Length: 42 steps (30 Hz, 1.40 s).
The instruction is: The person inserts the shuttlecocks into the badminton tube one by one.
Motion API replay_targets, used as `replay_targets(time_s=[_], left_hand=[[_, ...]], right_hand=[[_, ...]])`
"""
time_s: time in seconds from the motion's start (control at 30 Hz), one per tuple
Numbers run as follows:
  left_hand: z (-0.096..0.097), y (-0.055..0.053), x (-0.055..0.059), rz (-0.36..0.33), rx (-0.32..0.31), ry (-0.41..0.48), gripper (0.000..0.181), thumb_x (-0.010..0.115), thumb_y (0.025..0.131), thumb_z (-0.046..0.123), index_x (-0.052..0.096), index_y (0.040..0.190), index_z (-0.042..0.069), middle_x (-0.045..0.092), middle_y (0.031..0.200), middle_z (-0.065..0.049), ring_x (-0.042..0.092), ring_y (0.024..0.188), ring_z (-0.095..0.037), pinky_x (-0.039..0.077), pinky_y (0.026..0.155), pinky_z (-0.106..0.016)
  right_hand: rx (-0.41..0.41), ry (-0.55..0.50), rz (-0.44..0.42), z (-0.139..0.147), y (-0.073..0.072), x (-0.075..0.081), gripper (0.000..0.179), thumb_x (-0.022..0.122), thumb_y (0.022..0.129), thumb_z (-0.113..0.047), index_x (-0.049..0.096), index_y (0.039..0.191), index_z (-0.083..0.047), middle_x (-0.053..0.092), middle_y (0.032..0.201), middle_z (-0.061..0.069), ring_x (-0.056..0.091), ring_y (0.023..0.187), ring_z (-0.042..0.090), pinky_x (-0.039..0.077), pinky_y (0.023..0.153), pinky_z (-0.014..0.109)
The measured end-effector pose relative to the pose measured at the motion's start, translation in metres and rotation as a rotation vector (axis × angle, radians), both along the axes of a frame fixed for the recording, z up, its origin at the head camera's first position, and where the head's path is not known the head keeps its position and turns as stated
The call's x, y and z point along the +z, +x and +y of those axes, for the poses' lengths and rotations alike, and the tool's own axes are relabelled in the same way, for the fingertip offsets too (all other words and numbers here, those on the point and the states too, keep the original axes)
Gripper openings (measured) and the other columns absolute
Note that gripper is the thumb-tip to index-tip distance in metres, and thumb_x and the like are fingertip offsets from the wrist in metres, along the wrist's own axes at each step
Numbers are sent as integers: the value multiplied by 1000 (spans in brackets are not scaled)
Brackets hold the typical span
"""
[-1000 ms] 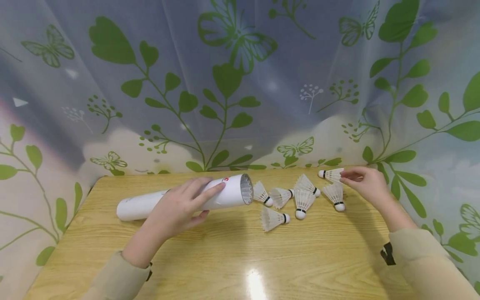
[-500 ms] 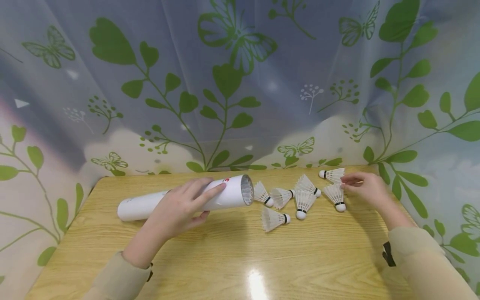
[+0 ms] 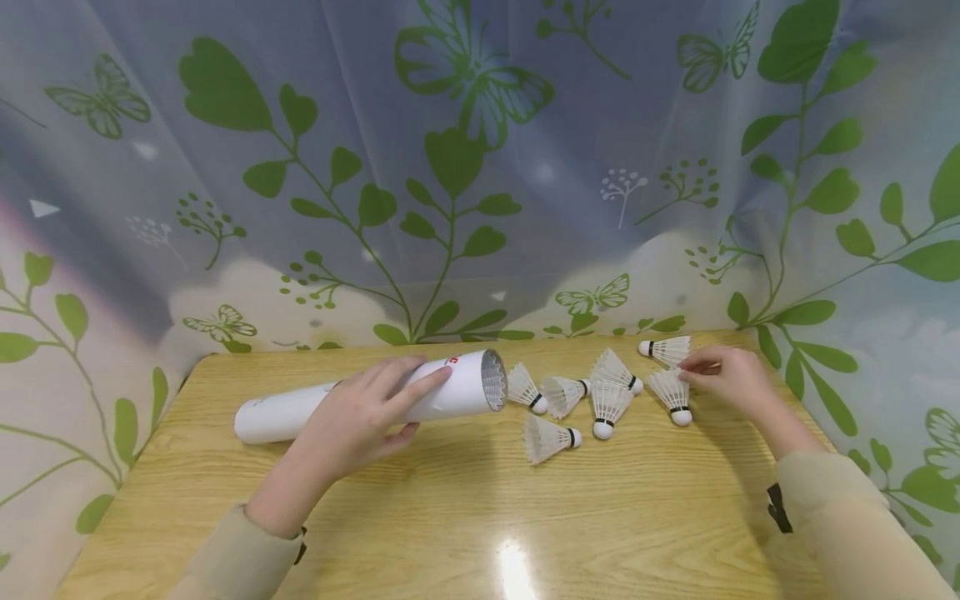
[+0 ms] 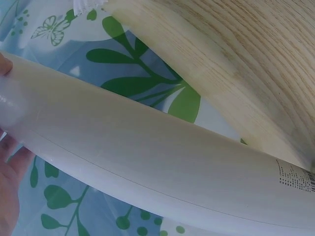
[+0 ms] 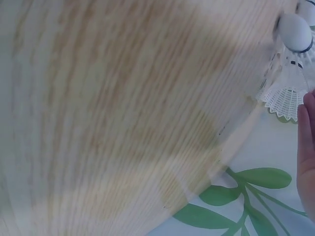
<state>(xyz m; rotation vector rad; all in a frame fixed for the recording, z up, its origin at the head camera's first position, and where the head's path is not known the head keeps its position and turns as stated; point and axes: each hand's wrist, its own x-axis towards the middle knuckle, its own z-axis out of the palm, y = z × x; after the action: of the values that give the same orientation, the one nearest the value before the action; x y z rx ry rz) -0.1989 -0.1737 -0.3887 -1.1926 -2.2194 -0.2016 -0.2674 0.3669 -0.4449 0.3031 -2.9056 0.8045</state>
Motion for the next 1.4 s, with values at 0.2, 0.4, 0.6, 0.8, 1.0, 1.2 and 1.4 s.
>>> replay_targets(time_s=[0.2, 0.4, 0.6, 0.8, 1.0, 1.2, 1.4], left_hand=[[0, 0, 0, -1, 3, -2, 89, 90, 75, 14, 52, 155, 18, 66, 131, -16, 74, 103, -32, 68, 80, -43], [0, 0, -1, -1, 6, -1, 89, 90, 75, 14, 52, 155, 18, 66, 132, -16, 74, 102, -32, 68, 79, -42], [0, 0, 0, 3, 7, 1, 88, 89, 75, 14, 52, 155, 18, 67, 131, -16, 74, 101, -32, 68, 78, -42], [0, 0, -1, 7, 6, 1, 88, 89, 75, 13, 52, 155, 18, 67, 130, -16, 74, 101, -32, 68, 78, -42], [1, -1, -1, 6, 3, 3, 88, 89, 75, 13, 52, 155, 18, 67, 130, -16, 74, 102, -32, 68, 79, -42], [2, -1, 1, 1, 5, 4, 88, 89, 75, 14, 52, 155, 18, 66, 131, -15, 74, 103, -33, 67, 82, -43], [1, -1, 0, -2, 6, -4, 89, 90, 76, 14, 51, 155, 18, 66, 131, -15, 73, 104, -33, 67, 83, -44]], right_hand=[[16, 11, 30, 1, 2, 0, 10, 79, 94, -9, 81, 100, -3, 80, 100, 18, 75, 85, 23, 57, 74, 21], [32, 18, -8, -1, 5, 8, 10, 77, 95, -10, 79, 100, -1, 79, 94, 15, 68, 81, 13, 55, 71, 23], [20, 18, -50, -5, 12, 26, 14, 73, 99, -12, 78, 102, 0, 77, 93, 12, 64, 80, 10, 53, 67, 22], [-10, -55, -12, -15, 16, 44, 17, 73, 98, -14, 78, 104, 2, 77, 93, 13, 59, 75, -4, 53, 66, 19], [-40, -152, 52, -37, 20, 60, 18, 75, 98, -16, 78, 103, 1, 77, 91, 11, 60, 72, -6, 54, 65, 16], [-29, -234, 93, -67, 26, 78, 15, 78, 97, -17, 79, 100, -2, 74, 83, -8, 62, 71, -6, 53, 63, 16], [70, -382, 85, -97, 34, 92, 14, 77, 96, -9, 78, 103, 3, 70, 83, -22, 66, 73, -3, 55, 64, 15]])
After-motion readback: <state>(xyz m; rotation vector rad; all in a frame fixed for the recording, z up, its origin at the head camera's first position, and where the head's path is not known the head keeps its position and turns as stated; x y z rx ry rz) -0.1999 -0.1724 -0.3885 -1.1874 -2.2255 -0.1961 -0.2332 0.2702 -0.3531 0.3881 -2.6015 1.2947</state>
